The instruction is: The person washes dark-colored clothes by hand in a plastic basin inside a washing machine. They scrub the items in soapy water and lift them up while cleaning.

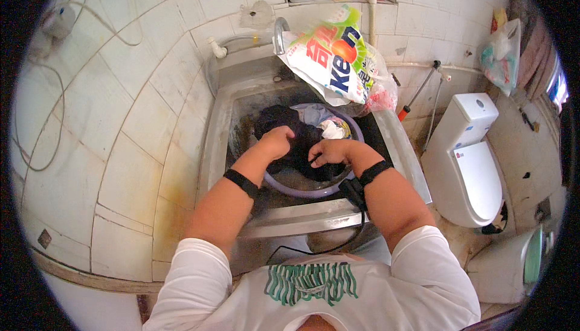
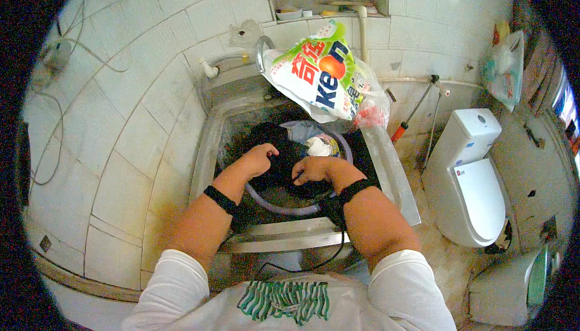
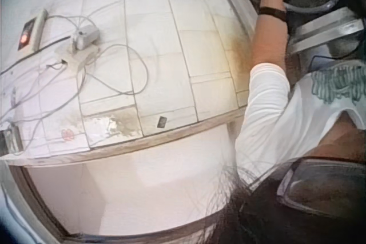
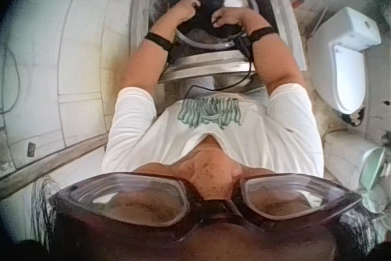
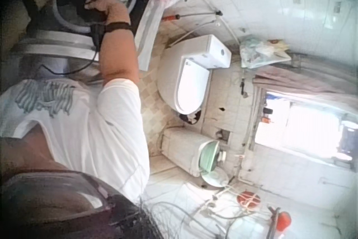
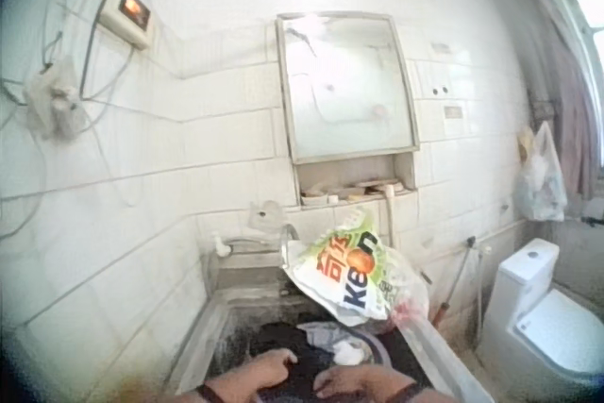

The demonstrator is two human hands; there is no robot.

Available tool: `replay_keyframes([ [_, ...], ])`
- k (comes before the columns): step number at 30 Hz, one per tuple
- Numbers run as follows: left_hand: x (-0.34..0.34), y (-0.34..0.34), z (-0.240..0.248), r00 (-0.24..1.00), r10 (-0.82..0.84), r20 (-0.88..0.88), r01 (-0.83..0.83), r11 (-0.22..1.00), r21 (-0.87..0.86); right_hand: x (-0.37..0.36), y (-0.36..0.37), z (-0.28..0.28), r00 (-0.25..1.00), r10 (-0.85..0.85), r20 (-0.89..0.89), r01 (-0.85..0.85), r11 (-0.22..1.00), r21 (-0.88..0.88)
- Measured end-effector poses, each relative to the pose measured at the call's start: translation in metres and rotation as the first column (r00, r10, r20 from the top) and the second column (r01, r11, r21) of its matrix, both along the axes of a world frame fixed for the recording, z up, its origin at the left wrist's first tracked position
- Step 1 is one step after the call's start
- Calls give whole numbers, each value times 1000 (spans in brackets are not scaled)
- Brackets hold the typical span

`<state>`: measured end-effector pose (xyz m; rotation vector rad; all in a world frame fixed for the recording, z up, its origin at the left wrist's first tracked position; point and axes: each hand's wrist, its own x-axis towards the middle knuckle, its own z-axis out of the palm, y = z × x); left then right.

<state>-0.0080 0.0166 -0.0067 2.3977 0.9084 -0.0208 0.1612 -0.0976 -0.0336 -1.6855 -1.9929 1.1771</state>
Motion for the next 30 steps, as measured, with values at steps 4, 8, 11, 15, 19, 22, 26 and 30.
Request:
replay_keyframes([
  [4,3,-14,-4,873,318,371,-244,941,-233,-7,15,-11,976,118,182,-106,992,-72],
  [8,4,-35,8,622,572,535,-213,781,-587,-21,34,-17,892,293,344,-275,956,-100],
  [11,-3,-41,4,461,657,596,-223,736,-639,-33,34,-34,879,369,303,-359,929,-89],
  [15,-3,-36,-7,414,705,576,-126,671,-731,-36,29,-49,706,548,448,-446,836,-319],
  [19,3,-39,-12,479,738,476,-43,561,-827,-28,25,-56,629,501,595,-342,865,-367],
  [22,8,-40,-11,545,683,486,-84,621,-779,-39,25,-47,620,429,657,-214,898,-384],
  [26,-2,-37,-11,527,696,488,-104,623,-776,-65,28,-17,714,334,615,-159,933,-322],
  [30,13,-41,-15,512,682,523,-26,621,-784,-7,50,-115,735,333,591,-192,938,-290],
])
